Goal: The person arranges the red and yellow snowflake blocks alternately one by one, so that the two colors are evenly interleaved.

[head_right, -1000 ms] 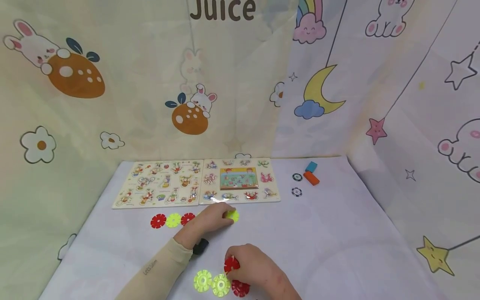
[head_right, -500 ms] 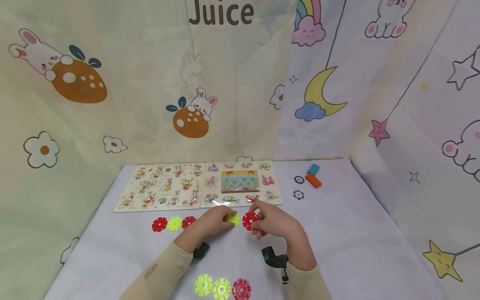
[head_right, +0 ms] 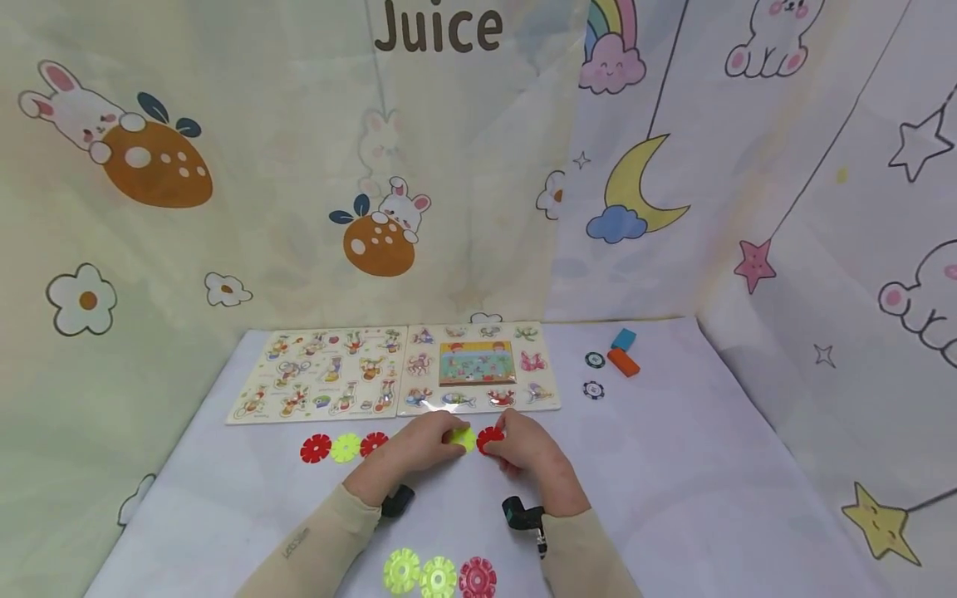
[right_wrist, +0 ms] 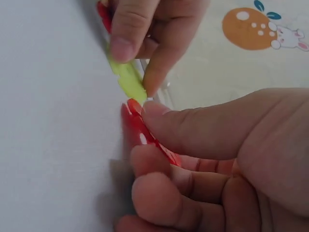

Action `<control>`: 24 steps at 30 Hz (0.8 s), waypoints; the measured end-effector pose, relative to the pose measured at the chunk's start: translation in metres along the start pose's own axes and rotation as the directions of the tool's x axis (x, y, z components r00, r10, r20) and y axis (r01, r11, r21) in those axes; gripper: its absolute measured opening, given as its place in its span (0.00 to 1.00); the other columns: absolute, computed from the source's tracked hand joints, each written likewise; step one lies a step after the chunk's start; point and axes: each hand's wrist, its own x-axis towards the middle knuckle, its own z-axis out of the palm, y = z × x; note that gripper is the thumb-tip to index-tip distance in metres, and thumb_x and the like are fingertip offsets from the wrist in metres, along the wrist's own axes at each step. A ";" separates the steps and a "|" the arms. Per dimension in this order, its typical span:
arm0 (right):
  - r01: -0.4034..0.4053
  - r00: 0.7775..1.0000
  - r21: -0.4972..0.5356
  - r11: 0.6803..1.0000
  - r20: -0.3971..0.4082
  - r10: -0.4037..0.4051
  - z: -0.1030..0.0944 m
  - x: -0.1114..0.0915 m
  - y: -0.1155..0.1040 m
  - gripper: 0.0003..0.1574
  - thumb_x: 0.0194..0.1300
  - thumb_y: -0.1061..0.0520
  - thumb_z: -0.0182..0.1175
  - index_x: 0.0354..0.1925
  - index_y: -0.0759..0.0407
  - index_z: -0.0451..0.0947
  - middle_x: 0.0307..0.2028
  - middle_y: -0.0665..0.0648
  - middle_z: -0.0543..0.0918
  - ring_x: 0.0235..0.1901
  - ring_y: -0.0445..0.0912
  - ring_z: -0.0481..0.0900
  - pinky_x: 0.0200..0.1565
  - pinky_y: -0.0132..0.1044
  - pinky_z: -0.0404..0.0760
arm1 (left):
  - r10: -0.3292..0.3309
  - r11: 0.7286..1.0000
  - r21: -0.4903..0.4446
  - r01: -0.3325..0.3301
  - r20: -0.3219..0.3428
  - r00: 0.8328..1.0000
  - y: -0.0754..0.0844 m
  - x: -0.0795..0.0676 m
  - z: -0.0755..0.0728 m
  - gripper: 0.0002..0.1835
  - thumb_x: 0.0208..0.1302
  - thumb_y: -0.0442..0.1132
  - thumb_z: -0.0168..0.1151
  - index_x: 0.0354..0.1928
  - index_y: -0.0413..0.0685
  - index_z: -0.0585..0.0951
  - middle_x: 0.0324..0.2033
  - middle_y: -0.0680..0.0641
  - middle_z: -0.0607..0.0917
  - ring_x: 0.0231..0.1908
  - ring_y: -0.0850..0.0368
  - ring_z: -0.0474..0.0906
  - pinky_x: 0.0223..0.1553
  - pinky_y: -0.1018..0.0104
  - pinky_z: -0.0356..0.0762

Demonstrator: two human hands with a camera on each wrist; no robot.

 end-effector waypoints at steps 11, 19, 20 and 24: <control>-0.017 0.997 -0.051 0.999 -0.082 0.012 0.008 0.012 0.000 0.22 0.54 0.52 0.69 0.43 0.56 0.71 0.22 0.54 0.76 0.16 0.47 0.73 0.22 0.36 0.71 | 0.048 0.988 0.144 -0.050 0.019 0.999 0.015 0.008 -0.003 0.23 0.57 0.48 0.66 0.55 0.52 0.80 0.43 0.54 0.80 0.39 0.61 0.72 0.43 0.65 0.74; 0.030 0.998 -0.002 1.000 -0.055 -0.030 0.009 0.015 0.000 0.12 0.61 0.56 0.60 0.41 0.57 0.70 0.16 0.55 0.75 0.15 0.47 0.70 0.21 0.37 0.67 | 0.053 0.994 0.095 -0.057 0.048 0.997 0.031 0.020 0.003 0.15 0.56 0.48 0.68 0.45 0.53 0.83 0.28 0.58 0.79 0.29 0.61 0.71 0.33 0.69 0.71; 0.030 0.998 -0.004 1.000 -0.052 -0.030 0.007 0.013 -0.001 0.12 0.62 0.56 0.58 0.42 0.57 0.69 0.17 0.55 0.75 0.15 0.47 0.70 0.22 0.37 0.67 | 0.047 0.995 0.090 -0.051 0.048 0.998 0.031 0.021 0.003 0.15 0.56 0.48 0.68 0.44 0.53 0.83 0.28 0.59 0.78 0.29 0.62 0.71 0.33 0.69 0.71; 0.020 0.998 -0.014 1.000 -0.056 -0.021 -0.007 0.002 -0.011 0.12 0.62 0.56 0.57 0.44 0.57 0.70 0.19 0.56 0.75 0.17 0.48 0.71 0.25 0.39 0.69 | 0.057 0.996 0.060 -0.059 0.042 0.997 0.033 0.021 0.003 0.16 0.56 0.48 0.68 0.46 0.52 0.84 0.29 0.60 0.79 0.30 0.62 0.71 0.34 0.70 0.70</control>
